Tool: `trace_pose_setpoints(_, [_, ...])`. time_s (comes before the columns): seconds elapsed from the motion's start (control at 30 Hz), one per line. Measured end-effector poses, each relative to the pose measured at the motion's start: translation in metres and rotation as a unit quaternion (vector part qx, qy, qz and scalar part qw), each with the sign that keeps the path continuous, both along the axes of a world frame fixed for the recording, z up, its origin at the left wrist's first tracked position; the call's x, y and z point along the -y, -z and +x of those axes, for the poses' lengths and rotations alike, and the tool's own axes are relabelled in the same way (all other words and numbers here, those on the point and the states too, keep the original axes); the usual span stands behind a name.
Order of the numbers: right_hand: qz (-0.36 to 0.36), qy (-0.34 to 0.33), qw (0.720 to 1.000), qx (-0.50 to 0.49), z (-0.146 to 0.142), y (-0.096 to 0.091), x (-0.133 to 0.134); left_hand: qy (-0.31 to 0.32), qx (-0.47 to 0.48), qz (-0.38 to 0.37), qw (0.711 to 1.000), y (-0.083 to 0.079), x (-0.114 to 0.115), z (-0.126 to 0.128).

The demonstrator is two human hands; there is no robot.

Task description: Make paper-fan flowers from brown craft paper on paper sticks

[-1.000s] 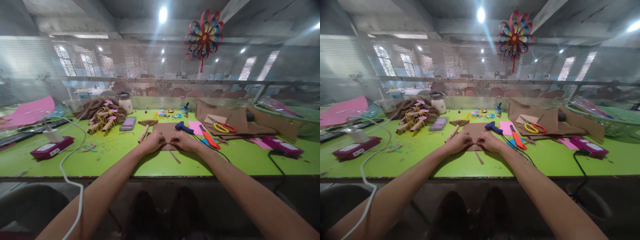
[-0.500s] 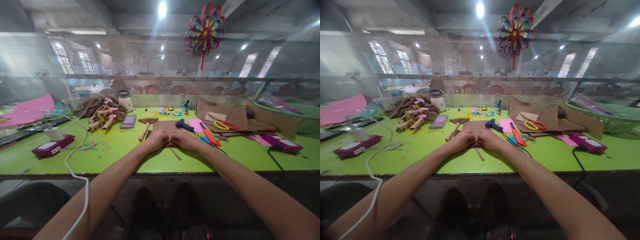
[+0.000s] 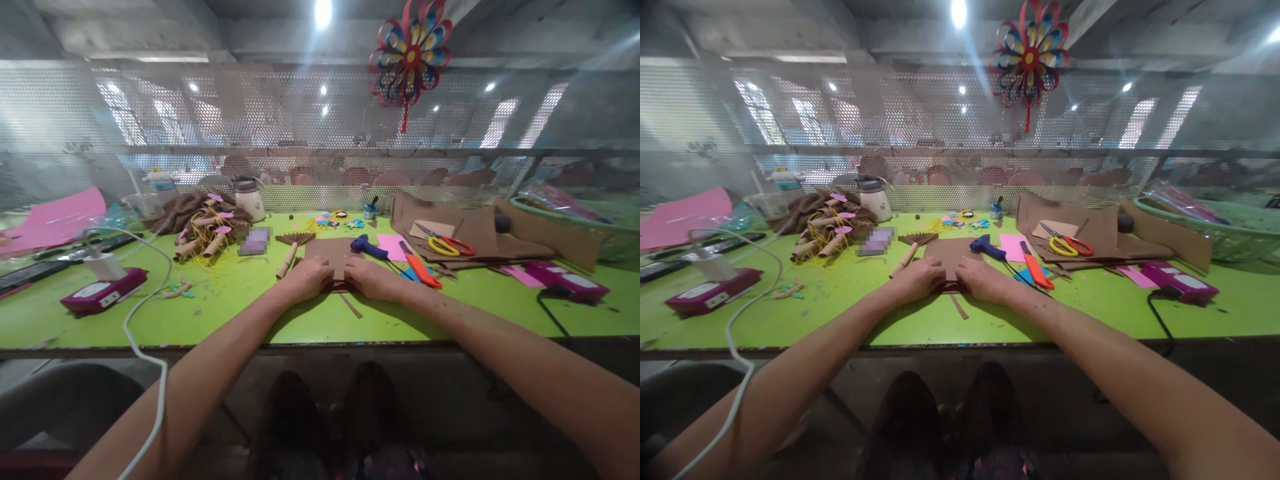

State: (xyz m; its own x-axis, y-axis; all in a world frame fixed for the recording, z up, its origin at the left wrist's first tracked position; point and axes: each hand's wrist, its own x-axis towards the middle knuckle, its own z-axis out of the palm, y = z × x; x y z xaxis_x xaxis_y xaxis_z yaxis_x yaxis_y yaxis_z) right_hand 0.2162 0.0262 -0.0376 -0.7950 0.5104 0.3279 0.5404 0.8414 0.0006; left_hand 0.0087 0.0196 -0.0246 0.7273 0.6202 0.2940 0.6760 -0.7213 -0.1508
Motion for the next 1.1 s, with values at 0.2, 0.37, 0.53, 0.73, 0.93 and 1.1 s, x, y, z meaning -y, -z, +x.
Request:
trace_pose_setpoints(0.2, [0.009,0.06,0.998,0.023,0.009,0.002,0.002,-0.005,-0.035,0.004,0.999,-0.006,0.004,0.0])
trace_pose_setpoints(0.37, [0.044,0.071,0.995,0.053,0.007,-0.001,0.012,-0.005,-0.05,0.029,0.998,-0.003,0.004,0.0])
trace_pose_setpoints(0.53, [0.102,0.049,0.987,0.113,0.003,-0.008,0.021,-0.013,-0.057,0.054,0.997,-0.001,0.007,-0.001])
trace_pose_setpoints(0.73, [0.156,0.015,0.967,0.201,-0.003,-0.012,0.018,-0.027,-0.051,0.024,0.998,-0.002,0.011,0.0])
trace_pose_setpoints(0.93, [0.198,-0.027,0.947,0.25,-0.004,-0.012,0.013,-0.043,-0.061,0.003,0.997,-0.004,0.014,0.0])
trace_pose_setpoints(1.1, [0.18,-0.013,0.958,0.223,0.001,-0.01,0.013,-0.032,-0.046,-0.008,0.998,-0.003,0.016,0.0])
